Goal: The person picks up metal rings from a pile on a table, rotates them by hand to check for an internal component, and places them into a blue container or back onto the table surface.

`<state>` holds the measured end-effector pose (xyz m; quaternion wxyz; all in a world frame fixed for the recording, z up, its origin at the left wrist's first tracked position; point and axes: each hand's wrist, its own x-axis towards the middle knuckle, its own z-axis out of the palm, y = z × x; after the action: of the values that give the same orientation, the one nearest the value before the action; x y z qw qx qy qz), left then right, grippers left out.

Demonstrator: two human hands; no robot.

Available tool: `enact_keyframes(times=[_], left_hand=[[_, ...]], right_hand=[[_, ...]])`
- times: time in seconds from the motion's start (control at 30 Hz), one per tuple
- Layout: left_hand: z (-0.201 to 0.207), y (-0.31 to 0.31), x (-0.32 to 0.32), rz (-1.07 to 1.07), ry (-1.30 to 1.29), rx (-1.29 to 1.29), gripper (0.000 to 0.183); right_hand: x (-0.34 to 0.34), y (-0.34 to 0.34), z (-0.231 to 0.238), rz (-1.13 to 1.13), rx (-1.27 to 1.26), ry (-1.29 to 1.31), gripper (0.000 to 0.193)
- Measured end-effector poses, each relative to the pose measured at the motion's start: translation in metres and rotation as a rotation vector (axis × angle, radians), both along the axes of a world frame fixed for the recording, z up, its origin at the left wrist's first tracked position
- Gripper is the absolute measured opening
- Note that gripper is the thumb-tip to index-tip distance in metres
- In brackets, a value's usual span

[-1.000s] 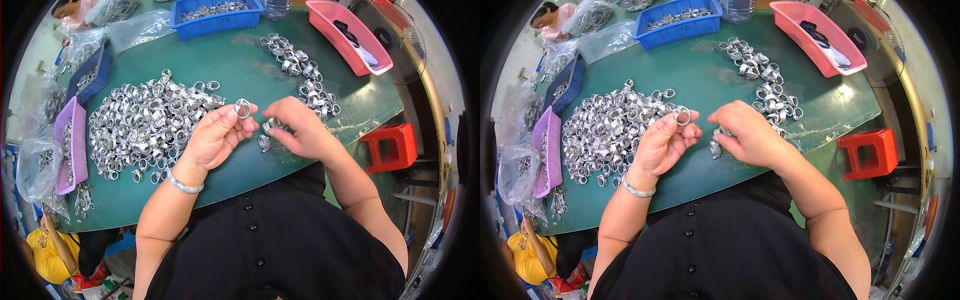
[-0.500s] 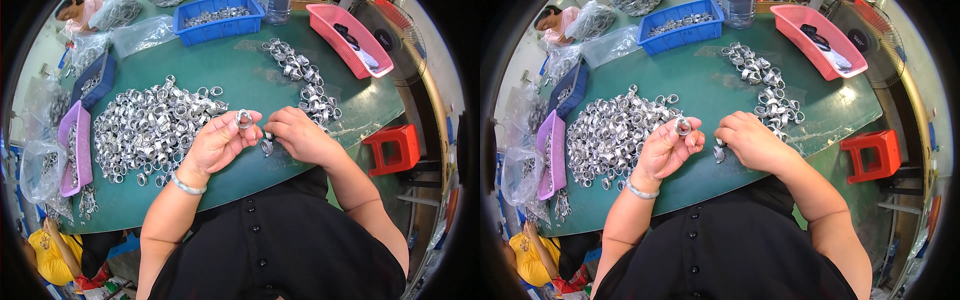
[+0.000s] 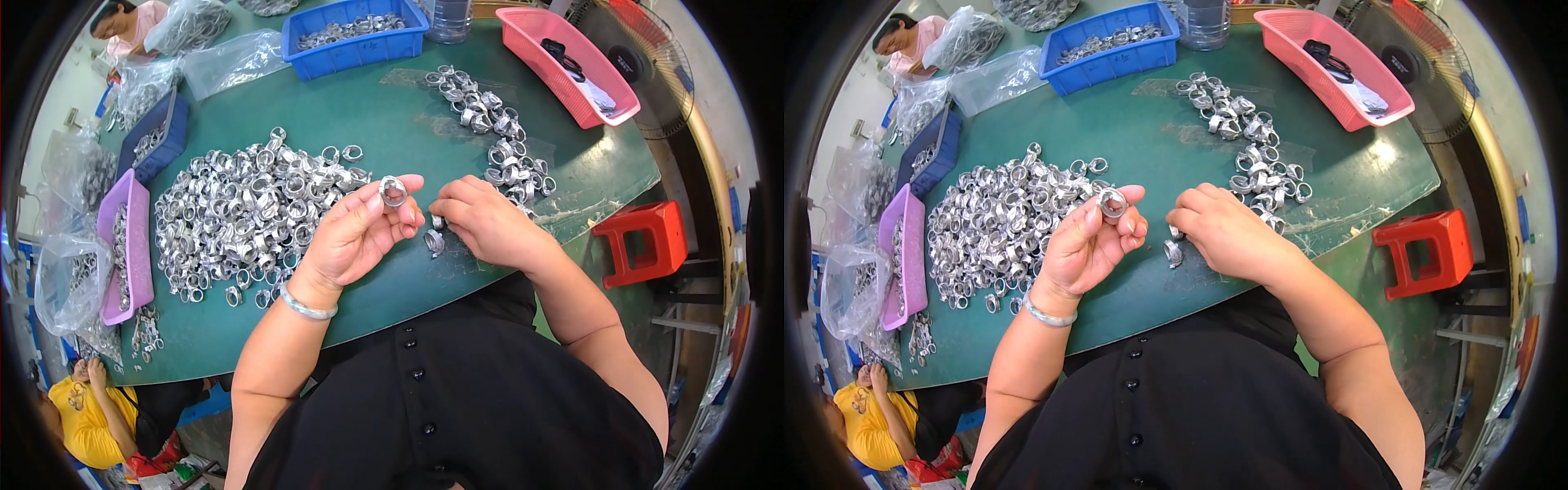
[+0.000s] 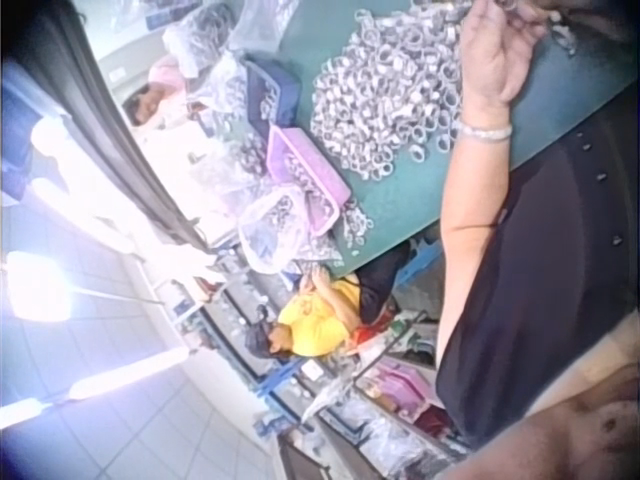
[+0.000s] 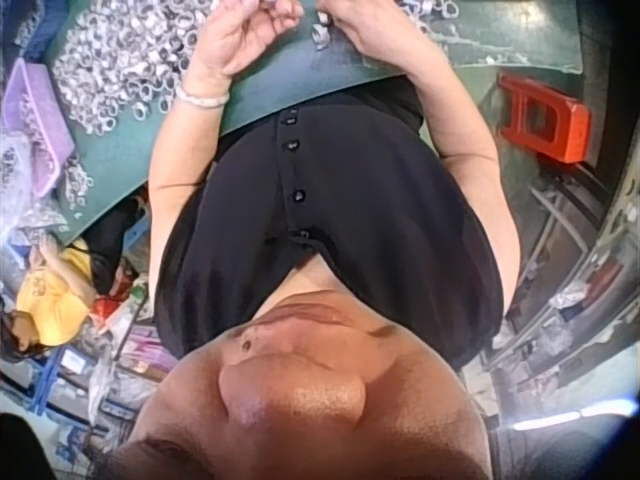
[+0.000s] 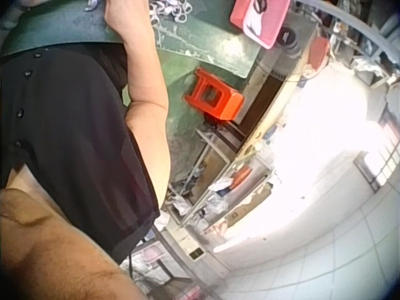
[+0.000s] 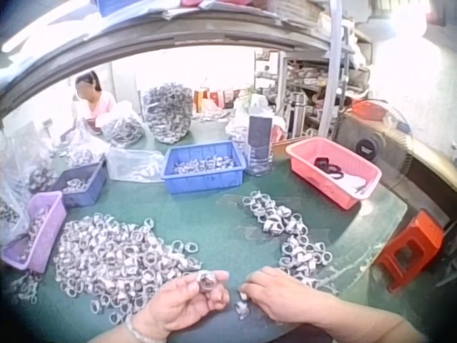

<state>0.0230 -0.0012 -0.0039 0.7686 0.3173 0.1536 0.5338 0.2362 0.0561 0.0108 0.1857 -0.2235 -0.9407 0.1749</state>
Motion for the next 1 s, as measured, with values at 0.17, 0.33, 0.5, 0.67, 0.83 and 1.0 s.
enact_keyframes(times=[0.17, 0.33, 0.5, 0.67, 0.83, 1.0], left_hand=[[-0.004, 0.001, -0.003, -0.063, -0.193, -0.032, 0.04], [-0.005, 0.003, -0.006, -0.114, -0.248, -0.004, 0.035], [-0.005, 0.003, -0.008, -0.098, -0.182, 0.057, 0.036], [-0.002, 0.003, -0.008, -0.089, -0.118, 0.109, 0.034], [0.001, 0.003, -0.008, -0.075, -0.031, 0.145, 0.032], [0.02, 0.004, -0.022, 0.627, 1.368, 0.565, 0.009]], right_hand=[[-0.001, 0.001, -0.002, 0.0, -0.023, 0.021, 0.028], [0.0, -0.001, -0.001, -0.03, -0.061, 0.025, 0.029], [0.0, -0.001, -0.001, -0.036, -0.071, -0.002, 0.03], [0.0, -0.001, 0.001, -0.021, -0.068, -0.012, 0.029], [0.002, 0.0, -0.003, -0.023, -0.043, 0.015, 0.027], [0.007, 0.005, -0.006, -0.046, -0.041, 0.02, 0.026]])
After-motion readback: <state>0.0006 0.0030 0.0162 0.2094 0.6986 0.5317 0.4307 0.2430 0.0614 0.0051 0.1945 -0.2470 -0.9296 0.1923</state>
